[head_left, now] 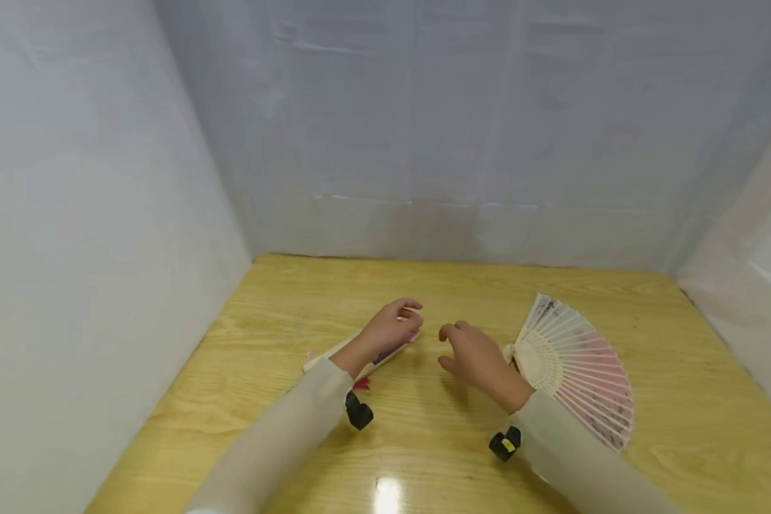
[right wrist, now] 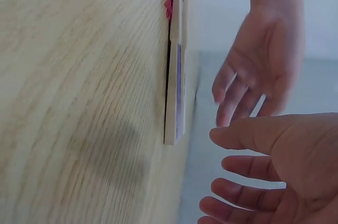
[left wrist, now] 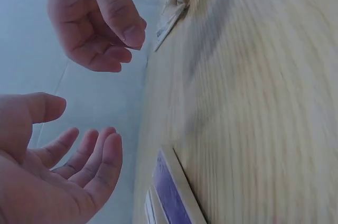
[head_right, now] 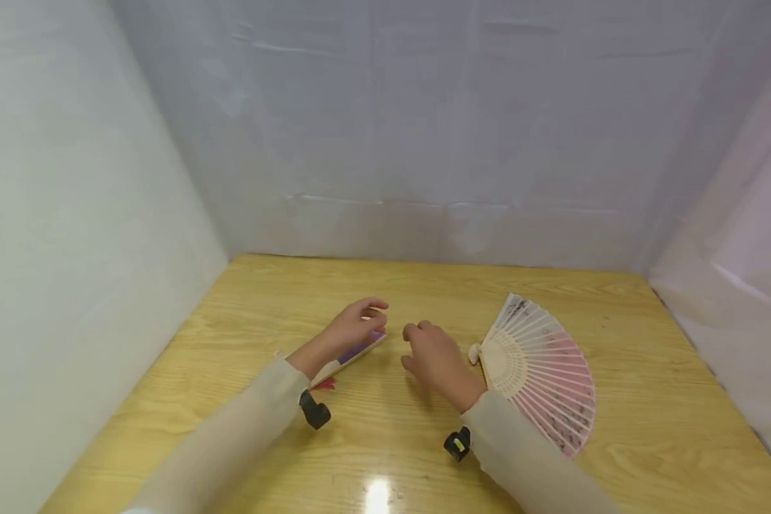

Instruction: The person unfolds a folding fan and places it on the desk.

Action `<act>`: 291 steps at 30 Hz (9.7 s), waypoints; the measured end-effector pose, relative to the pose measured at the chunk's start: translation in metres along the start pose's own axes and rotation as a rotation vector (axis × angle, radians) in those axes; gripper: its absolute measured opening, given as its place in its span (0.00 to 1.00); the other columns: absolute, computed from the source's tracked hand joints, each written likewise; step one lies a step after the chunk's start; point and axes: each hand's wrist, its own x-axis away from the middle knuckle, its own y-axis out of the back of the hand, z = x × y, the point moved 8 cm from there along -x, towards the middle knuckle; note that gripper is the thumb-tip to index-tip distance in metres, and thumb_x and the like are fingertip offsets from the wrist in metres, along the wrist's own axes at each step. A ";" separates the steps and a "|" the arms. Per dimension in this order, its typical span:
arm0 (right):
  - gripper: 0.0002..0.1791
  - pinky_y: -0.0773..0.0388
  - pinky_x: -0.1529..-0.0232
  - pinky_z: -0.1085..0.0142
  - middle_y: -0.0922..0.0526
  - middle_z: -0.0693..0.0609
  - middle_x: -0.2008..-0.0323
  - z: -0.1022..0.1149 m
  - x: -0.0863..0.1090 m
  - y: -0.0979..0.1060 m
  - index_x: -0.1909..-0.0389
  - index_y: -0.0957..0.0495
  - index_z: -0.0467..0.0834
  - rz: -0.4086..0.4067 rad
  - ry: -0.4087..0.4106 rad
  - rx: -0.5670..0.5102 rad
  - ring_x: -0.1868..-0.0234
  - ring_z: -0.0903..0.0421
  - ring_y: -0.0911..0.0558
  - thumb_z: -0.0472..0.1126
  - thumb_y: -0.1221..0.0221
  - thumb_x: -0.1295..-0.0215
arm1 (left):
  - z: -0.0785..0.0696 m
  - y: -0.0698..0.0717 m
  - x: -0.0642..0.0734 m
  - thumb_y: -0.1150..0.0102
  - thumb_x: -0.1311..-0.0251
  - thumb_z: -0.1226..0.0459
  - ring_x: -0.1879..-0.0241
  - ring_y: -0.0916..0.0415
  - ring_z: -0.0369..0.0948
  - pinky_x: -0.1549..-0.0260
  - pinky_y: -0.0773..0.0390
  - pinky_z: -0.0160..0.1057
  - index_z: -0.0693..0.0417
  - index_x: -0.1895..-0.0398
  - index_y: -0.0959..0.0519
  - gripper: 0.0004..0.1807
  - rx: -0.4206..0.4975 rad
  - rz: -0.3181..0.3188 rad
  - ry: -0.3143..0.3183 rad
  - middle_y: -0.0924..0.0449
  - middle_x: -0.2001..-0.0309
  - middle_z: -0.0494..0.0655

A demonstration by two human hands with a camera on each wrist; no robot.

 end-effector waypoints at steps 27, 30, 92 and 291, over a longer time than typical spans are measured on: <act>0.21 0.23 0.53 0.55 0.24 0.44 0.53 0.028 -0.076 -0.043 0.48 0.23 0.44 0.132 0.094 0.090 0.54 0.48 0.25 0.38 0.32 0.43 | 0.026 0.053 0.059 0.33 0.42 0.54 0.58 0.24 0.45 0.61 0.22 0.46 0.59 0.39 0.29 0.31 -0.687 0.020 0.102 0.22 0.53 0.53; 0.23 0.24 0.54 0.55 0.26 0.44 0.51 0.034 -0.077 -0.048 0.47 0.23 0.47 0.133 0.126 0.119 0.52 0.48 0.26 0.37 0.32 0.45 | 0.032 0.052 0.067 0.32 0.43 0.53 0.62 0.26 0.44 0.62 0.23 0.46 0.59 0.41 0.28 0.31 -0.724 0.027 0.128 0.22 0.54 0.53; 0.17 0.33 0.66 0.66 0.27 0.54 0.70 0.020 -0.055 -0.031 0.67 0.30 0.47 0.524 0.297 -0.173 0.69 0.58 0.30 0.35 0.30 0.50 | 0.034 0.031 0.075 0.32 0.42 0.65 0.57 0.23 0.41 0.53 0.23 0.45 0.63 0.45 0.23 0.22 -0.511 0.292 -0.052 0.18 0.57 0.48; 0.28 0.31 0.66 0.57 0.25 0.53 0.78 -0.016 0.000 0.029 0.79 0.26 0.44 -0.519 0.149 0.025 0.72 0.53 0.29 0.58 0.22 0.68 | 0.036 0.017 0.046 0.44 0.38 0.78 0.75 0.26 0.37 0.75 0.23 0.31 0.68 0.39 0.37 0.25 0.404 -0.262 -0.023 0.25 0.69 0.47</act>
